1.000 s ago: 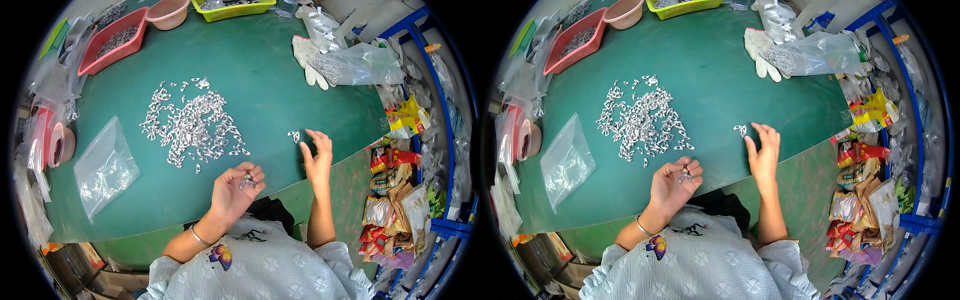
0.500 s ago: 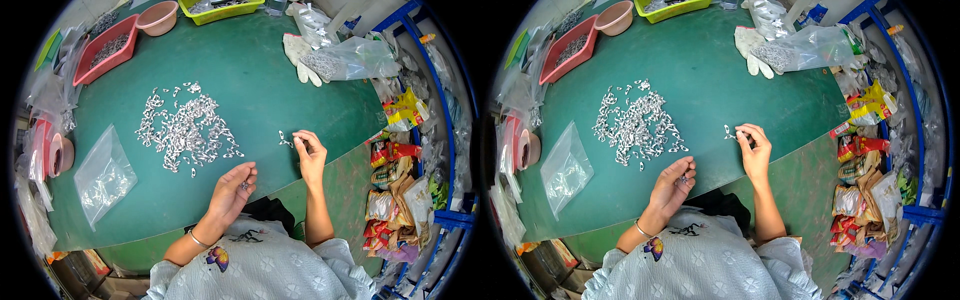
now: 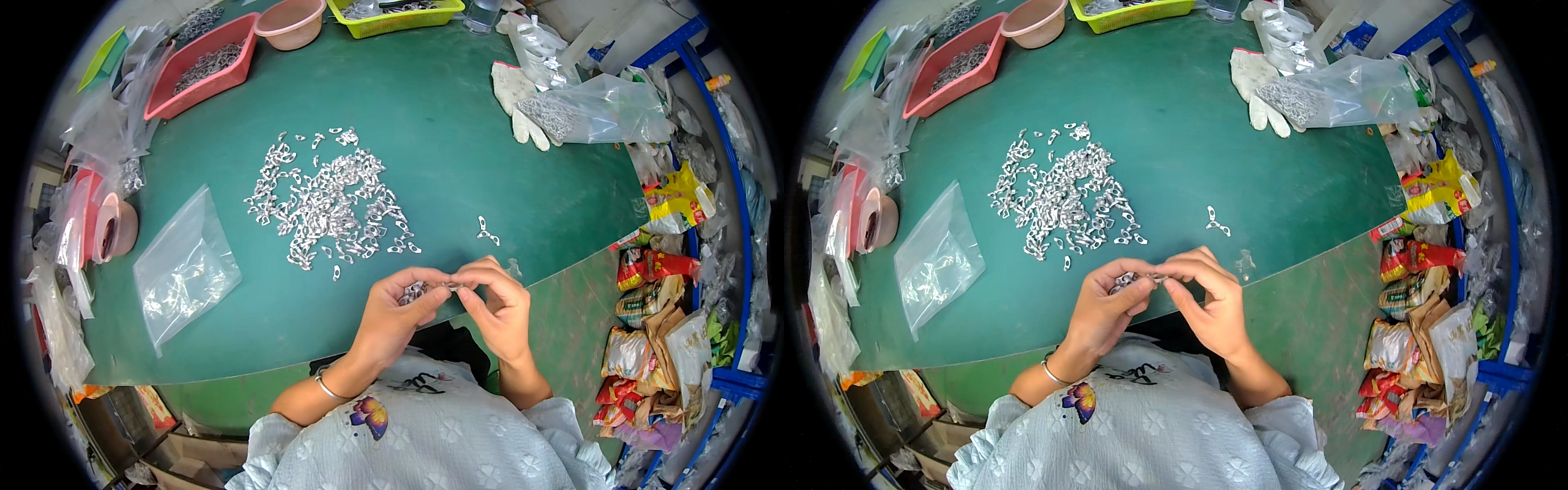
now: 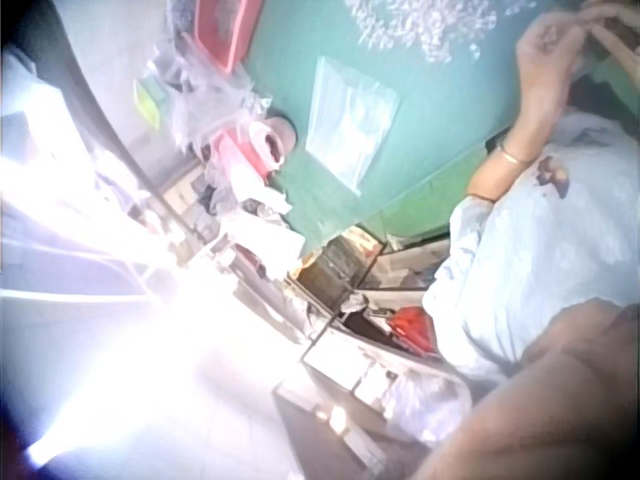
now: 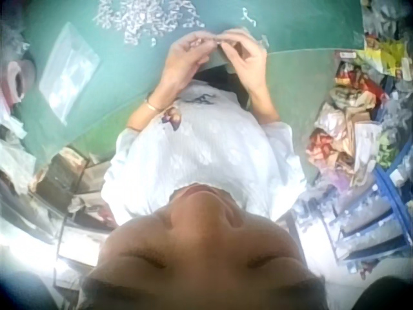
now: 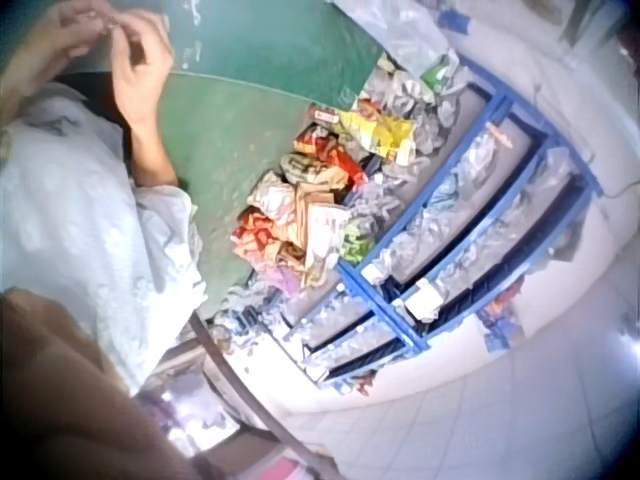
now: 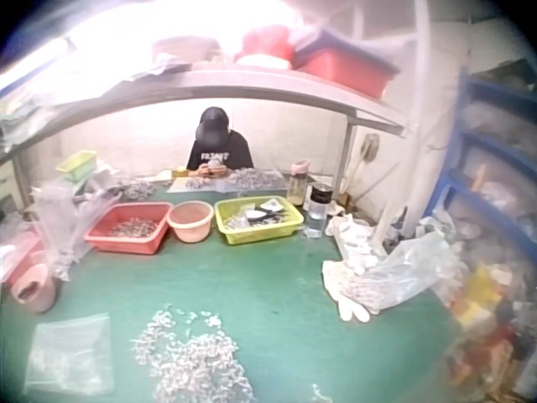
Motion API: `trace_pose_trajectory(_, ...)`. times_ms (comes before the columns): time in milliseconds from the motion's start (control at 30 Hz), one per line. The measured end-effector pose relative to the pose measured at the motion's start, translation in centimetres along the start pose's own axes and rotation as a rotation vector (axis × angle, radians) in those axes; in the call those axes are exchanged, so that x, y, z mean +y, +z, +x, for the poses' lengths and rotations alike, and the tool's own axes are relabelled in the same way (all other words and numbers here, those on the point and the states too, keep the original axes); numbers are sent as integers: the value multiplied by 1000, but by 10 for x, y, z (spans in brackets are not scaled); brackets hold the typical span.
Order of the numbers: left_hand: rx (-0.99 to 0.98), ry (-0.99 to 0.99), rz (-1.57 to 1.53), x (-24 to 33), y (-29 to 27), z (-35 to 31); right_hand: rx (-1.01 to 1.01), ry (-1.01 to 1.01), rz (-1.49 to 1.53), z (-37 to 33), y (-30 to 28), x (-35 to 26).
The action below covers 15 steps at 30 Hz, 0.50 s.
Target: The person picks small metallic components from a pile on a green table and assembles them by hand, placing finished units into a purple tray. The person occasionally moves items aside to access more parts and continues the assembly process throughout the clip.
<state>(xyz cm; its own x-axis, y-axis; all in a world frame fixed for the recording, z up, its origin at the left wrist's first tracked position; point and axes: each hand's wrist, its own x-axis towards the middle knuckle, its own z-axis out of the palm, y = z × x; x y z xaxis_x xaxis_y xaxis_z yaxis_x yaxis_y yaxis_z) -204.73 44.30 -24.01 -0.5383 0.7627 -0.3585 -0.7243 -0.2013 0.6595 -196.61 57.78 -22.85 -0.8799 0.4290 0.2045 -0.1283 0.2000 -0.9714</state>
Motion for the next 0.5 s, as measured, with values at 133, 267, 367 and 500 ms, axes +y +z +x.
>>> trace_pose_trajectory(133, 40, 215, 234, 5, 9, -4, 30, -24, 4, 0, 2, -9)
trace_pose_trajectory(267, 19, 334, 368, 10, 13, -7, 18, -66, -2, 0, -1, -12)
trace_pose_trajectory(367, 36, 278, 315, 9, 12, -11, 27, -124, -72, 0, -1, -17)
trace_pose_trajectory(500, 9, 219, 262, 8, 13, -11, 35, -170, -146, -1, -1, -23)
